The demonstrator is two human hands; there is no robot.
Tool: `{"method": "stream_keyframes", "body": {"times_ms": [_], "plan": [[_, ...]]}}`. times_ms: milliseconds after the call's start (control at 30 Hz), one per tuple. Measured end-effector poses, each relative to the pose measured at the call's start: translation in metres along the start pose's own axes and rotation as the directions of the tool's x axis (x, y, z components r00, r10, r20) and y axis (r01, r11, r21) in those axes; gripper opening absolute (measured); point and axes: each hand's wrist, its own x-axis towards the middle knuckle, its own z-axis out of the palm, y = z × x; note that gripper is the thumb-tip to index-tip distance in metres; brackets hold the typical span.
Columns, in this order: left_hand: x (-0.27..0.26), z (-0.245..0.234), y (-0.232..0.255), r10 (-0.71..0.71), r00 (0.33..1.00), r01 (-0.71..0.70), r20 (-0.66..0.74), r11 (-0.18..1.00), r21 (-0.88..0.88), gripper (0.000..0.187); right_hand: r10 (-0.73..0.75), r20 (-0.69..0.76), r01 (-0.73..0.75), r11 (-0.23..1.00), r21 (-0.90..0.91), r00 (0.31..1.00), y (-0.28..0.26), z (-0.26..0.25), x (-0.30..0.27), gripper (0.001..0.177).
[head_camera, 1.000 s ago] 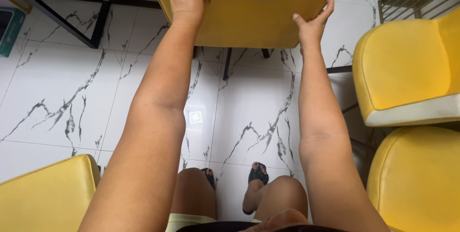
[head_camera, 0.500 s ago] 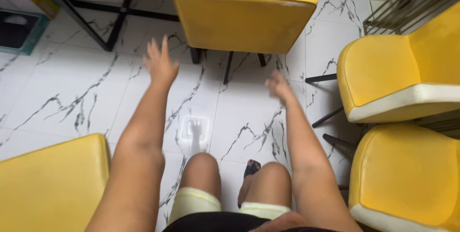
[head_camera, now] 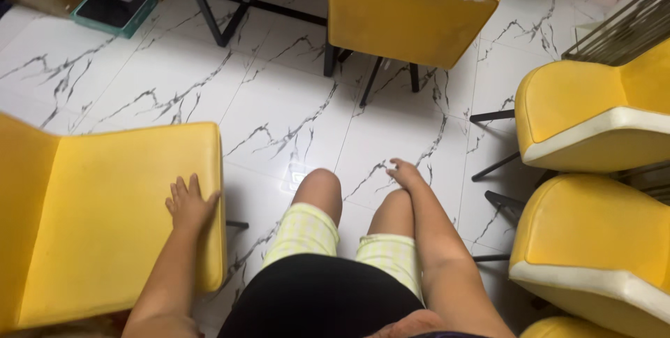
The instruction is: The person assembles a yellow chair by attaching its legs to the seat base using a screwdriver. They tighten multiple screws at the leg attachment points, then flip the chair upright and place it on the floor.
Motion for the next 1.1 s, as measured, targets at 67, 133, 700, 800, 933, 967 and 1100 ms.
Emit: {"method": "stream_keyframes", "body": {"times_ms": [67, 133, 700, 800, 933, 967, 1100], "plan": [[-0.051, 0.004, -0.012, 0.100, 0.991, -0.099, -0.085, 0.995, 0.023, 0.093, 0.030, 0.040, -0.025, 0.992, -0.122, 0.999, -0.001, -0.003, -0.014, 0.055], [-0.097, 0.002, -0.018, 0.218, 0.971, -0.205, -0.102, 0.971, 0.122, 0.095, 0.059, 0.045, -0.049, 0.980, -0.193, 0.997, -0.005, -0.006, -0.024, 0.053], [-0.189, 0.009, -0.074, 0.305, 0.925, -0.374, 0.226, 0.835, 0.403, 0.095, 0.242, 0.025, -0.233, 0.954, -0.188, 0.970, 0.004, -0.032, -0.089, 0.045], [-0.160, 0.025, -0.065, 0.440, 0.887, -0.461, 0.139, 0.838, 0.293, 0.102, 0.224, 0.064, -0.202, 0.947, -0.248, 0.972, -0.007, -0.028, -0.077, 0.044], [-0.100, 0.060, -0.010, 0.615, 0.776, -0.586, -0.142, 0.786, 0.197, 0.089, 0.199, 0.098, -0.138, 0.891, -0.433, 0.975, -0.025, -0.012, -0.057, 0.046], [-0.085, 0.065, 0.009, 0.632, 0.756, -0.608, -0.173, 0.775, 0.173, 0.086, 0.174, 0.111, -0.103, 0.878, -0.468, 0.978, -0.031, -0.005, -0.051, 0.045], [-0.051, 0.060, 0.090, 0.548, 0.833, -0.524, -0.069, 0.823, 0.218, 0.090, 0.098, 0.121, -0.044, 0.922, -0.384, 0.988, -0.047, 0.013, -0.034, 0.042]]}}
